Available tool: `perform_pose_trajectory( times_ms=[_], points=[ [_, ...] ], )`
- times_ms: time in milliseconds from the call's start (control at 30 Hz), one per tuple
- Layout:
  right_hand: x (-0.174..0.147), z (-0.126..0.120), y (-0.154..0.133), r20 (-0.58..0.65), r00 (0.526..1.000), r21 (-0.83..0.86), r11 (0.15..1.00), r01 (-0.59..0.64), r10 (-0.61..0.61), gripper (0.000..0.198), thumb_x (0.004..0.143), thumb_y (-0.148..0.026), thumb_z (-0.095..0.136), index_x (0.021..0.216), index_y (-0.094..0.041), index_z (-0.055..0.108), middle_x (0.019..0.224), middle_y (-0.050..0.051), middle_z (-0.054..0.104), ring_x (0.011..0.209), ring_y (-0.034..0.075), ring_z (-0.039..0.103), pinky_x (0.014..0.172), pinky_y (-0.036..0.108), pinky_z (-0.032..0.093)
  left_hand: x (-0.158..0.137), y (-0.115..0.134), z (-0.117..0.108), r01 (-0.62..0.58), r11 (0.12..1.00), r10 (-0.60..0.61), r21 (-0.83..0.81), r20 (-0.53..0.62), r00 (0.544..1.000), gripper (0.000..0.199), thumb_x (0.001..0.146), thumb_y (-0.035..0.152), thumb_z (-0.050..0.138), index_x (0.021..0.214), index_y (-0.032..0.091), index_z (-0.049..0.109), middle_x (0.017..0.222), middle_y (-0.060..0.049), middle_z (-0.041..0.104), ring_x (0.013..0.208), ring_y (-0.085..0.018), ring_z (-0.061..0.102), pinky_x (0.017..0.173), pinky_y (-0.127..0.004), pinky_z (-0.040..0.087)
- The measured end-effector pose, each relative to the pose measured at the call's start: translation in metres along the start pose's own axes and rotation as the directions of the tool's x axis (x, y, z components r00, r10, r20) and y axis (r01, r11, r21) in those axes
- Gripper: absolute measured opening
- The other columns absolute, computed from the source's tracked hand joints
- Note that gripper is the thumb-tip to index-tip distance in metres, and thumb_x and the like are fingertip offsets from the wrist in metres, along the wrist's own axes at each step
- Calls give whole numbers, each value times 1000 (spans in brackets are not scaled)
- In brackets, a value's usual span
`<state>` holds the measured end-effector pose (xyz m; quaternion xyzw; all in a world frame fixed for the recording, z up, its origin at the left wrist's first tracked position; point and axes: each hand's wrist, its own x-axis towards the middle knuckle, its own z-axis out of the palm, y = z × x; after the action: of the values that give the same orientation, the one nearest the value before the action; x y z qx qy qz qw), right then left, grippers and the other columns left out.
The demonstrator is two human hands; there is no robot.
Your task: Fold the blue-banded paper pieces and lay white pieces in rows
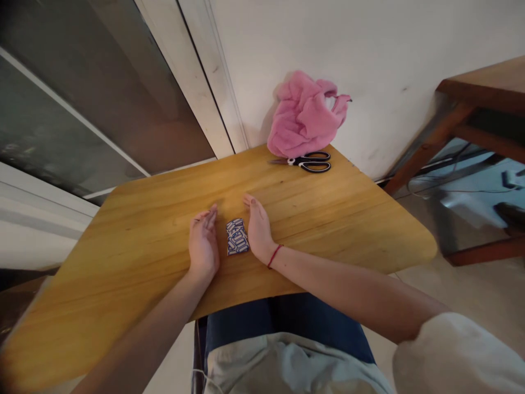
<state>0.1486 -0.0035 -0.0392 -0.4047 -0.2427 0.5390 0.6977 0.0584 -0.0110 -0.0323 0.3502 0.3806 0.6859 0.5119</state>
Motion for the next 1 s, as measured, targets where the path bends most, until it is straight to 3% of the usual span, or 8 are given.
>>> perform_pose_trajectory(
  times_ms=[100,267,467,700,833,900,1000],
  points=[
    [-1,-1,-1,14,1000,10,1000,-17,17,33,85,-39,44,105,-22,63,123,4,61,121,16,52,111,36,29,1,1,-2,-29,999,30,12,-32,999,2,81,22,51,82,20,51,97,-1,62,117,-15,55,112,-35,27],
    [2,8,5,98,993,130,988,-85,72,29,82,-35,47,102,-22,63,118,4,64,119,17,54,109,36,33,0,-5,7,84,996,-85,31,58,995,9,84,29,52,89,22,49,107,-3,61,122,-16,50,111,-36,29],
    [-1,-7,-9,2,996,121,989,-89,90,26,82,-35,46,97,-24,64,110,2,67,118,16,54,110,36,31,2,3,-7,6,999,-4,38,-49,999,9,82,28,52,85,21,47,104,-3,61,121,-15,51,112,-34,25],
    [-4,9,2,65,996,172,982,-73,63,25,78,-34,51,97,-22,63,112,3,66,116,16,55,107,34,36,-2,-9,6,62,988,-73,143,75,994,12,86,34,49,91,23,47,110,-3,58,120,-15,50,108,-35,31],
    [-5,-4,-7,11,995,176,979,-102,101,21,78,-30,51,94,-24,63,106,2,68,115,16,56,109,37,34,0,-2,-5,19,997,-17,74,-28,999,11,86,33,49,88,22,46,105,-3,58,120,-15,50,110,-34,28],
    [-7,-8,-10,8,997,172,982,-81,81,21,78,-30,51,93,-23,63,105,2,68,114,16,57,109,36,34,0,-1,-9,-5,992,11,126,-44,999,13,86,34,49,89,22,46,105,-3,58,121,-15,49,111,-34,27],
    [-10,-1,-7,27,998,170,983,-65,61,21,77,-32,53,94,-23,62,106,2,67,114,17,56,108,35,35,-2,-7,-4,-4,971,-2,239,22,1000,17,87,39,48,93,23,48,111,-4,56,121,-16,48,110,-35,28]
  ],
)
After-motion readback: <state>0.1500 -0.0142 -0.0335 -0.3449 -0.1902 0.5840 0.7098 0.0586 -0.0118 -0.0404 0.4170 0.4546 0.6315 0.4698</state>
